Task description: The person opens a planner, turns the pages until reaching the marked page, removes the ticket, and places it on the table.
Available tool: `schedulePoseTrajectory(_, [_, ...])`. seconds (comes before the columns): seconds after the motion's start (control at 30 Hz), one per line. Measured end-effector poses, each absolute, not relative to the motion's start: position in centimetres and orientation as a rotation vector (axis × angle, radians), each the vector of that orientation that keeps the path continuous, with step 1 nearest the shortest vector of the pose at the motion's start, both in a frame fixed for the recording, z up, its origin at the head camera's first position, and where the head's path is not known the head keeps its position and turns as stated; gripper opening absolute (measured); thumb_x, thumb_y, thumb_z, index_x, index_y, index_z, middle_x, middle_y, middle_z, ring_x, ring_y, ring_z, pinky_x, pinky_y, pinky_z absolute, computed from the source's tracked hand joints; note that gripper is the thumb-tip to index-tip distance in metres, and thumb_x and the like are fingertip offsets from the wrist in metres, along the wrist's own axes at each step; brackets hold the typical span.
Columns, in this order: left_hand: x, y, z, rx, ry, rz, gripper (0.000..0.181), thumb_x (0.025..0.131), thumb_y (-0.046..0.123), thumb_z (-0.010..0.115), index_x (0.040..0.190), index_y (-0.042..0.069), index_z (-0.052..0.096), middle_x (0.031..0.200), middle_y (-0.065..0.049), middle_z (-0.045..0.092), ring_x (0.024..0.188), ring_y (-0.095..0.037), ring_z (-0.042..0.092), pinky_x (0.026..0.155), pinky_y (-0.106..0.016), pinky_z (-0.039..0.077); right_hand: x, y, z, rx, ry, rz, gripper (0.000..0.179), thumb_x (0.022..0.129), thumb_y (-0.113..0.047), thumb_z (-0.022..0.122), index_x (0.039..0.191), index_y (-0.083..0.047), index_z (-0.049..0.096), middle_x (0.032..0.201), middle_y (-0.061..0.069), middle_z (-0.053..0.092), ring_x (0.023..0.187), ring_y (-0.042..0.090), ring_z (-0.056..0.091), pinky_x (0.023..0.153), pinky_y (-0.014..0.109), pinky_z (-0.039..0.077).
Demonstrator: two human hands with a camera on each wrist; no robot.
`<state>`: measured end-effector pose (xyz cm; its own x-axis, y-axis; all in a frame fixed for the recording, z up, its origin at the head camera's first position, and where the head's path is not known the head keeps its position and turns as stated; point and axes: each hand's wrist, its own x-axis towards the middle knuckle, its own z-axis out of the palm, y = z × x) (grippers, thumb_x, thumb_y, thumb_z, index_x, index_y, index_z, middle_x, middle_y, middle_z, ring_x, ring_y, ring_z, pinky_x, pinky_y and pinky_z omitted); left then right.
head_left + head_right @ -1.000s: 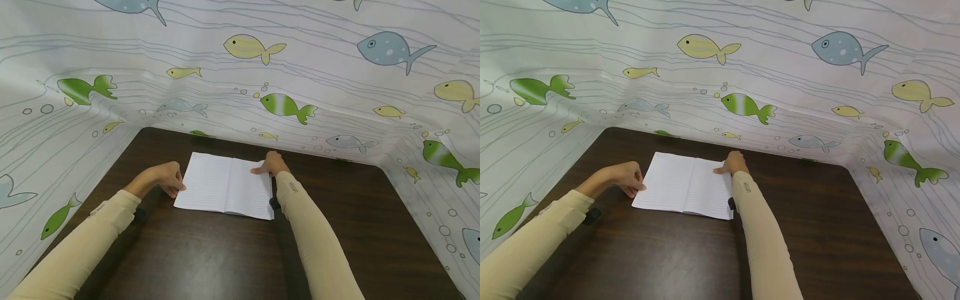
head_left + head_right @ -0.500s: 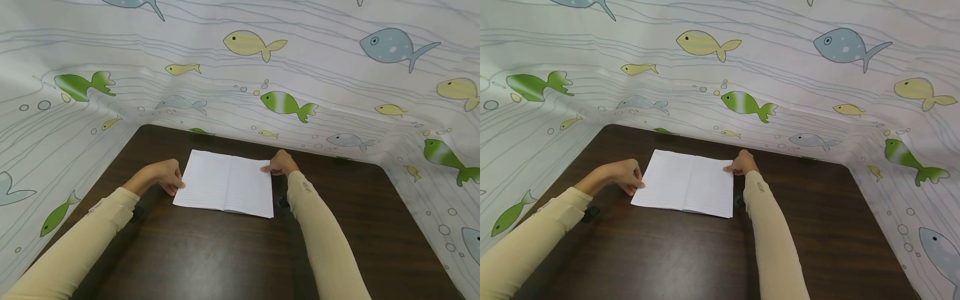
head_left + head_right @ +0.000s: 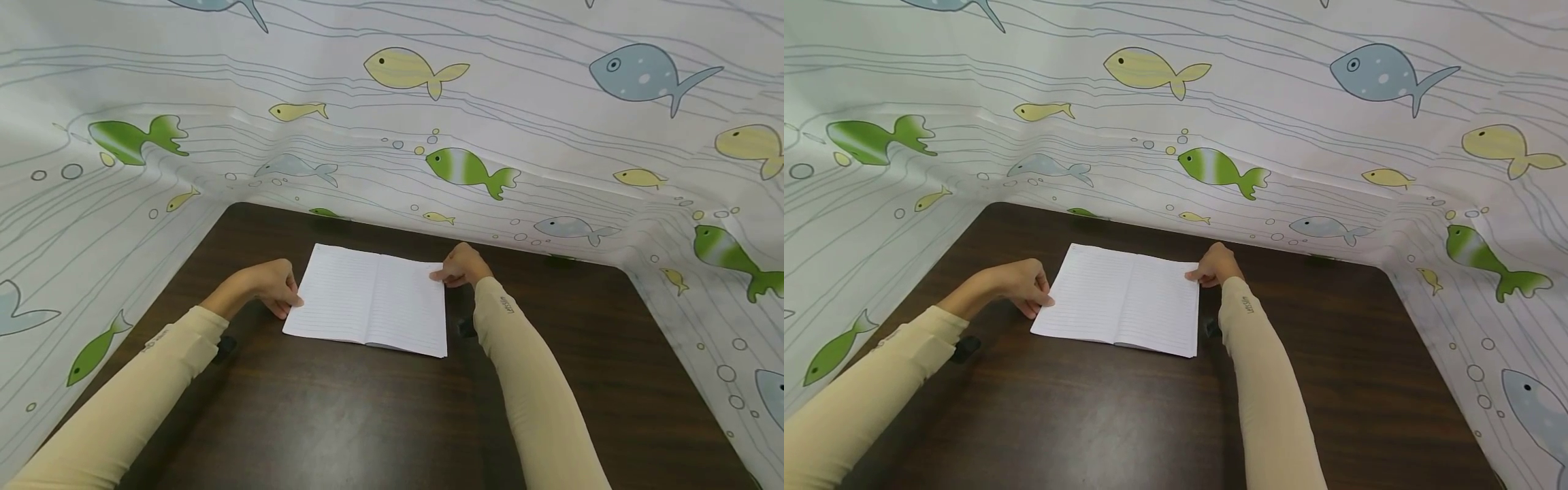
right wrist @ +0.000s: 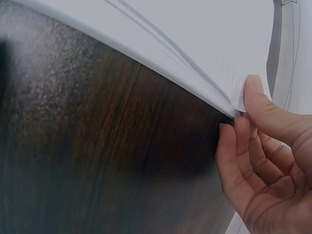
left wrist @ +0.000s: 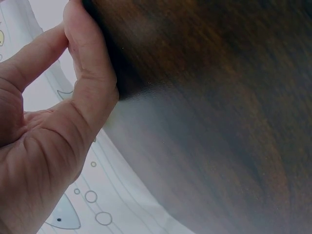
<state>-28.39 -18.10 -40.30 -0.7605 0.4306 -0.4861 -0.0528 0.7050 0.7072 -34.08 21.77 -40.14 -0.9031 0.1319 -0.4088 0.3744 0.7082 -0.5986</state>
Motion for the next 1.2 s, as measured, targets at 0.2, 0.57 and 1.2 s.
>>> schedulePoseTrajectory(0.2, [-28.5, -18.1, -40.4, 0.285, 2.262, 0.954, 0.021, 0.100, 0.001, 0.074, 0.103, -0.011, 0.057, 0.082, -0.011, 0.065, 0.067, -0.015, 0.069, 0.068, -0.030, 0.069, -34.0, 22.2, -40.0, 0.361, 2.579, -1.000, 0.023, 0.088, -0.011, 0.091, 0.094, 0.003, 0.073, 0.077, 0.004, 0.069, 0.069, 0.015, 0.067, 0.075, 0.033, 0.070])
schedulePoseTrajectory(0.57, [-28.6, -17.9, -40.4, 0.284, 2.258, 0.947, 0.020, 0.100, 0.001, 0.074, 0.103, -0.011, 0.058, 0.082, -0.010, 0.066, 0.067, -0.014, 0.069, 0.068, -0.029, 0.069, -33.7, 22.2, -38.9, 0.304, 2.573, -0.934, 0.023, 0.093, -0.013, 0.086, 0.100, 0.002, 0.071, 0.082, 0.007, 0.073, 0.075, 0.017, 0.072, 0.084, 0.038, 0.070])
schedulePoseTrajectory(1.2, [-28.4, -18.1, -40.2, 0.296, 2.256, 0.955, 0.021, 0.100, 0.000, 0.073, 0.104, -0.011, 0.055, 0.083, -0.012, 0.065, 0.069, -0.016, 0.069, 0.069, -0.031, 0.069, -33.7, 21.5, -35.3, 0.219, 2.568, -0.901, 0.028, 0.097, -0.012, 0.082, 0.113, 0.007, 0.069, 0.090, 0.011, 0.078, 0.080, 0.021, 0.079, 0.095, 0.047, 0.067])
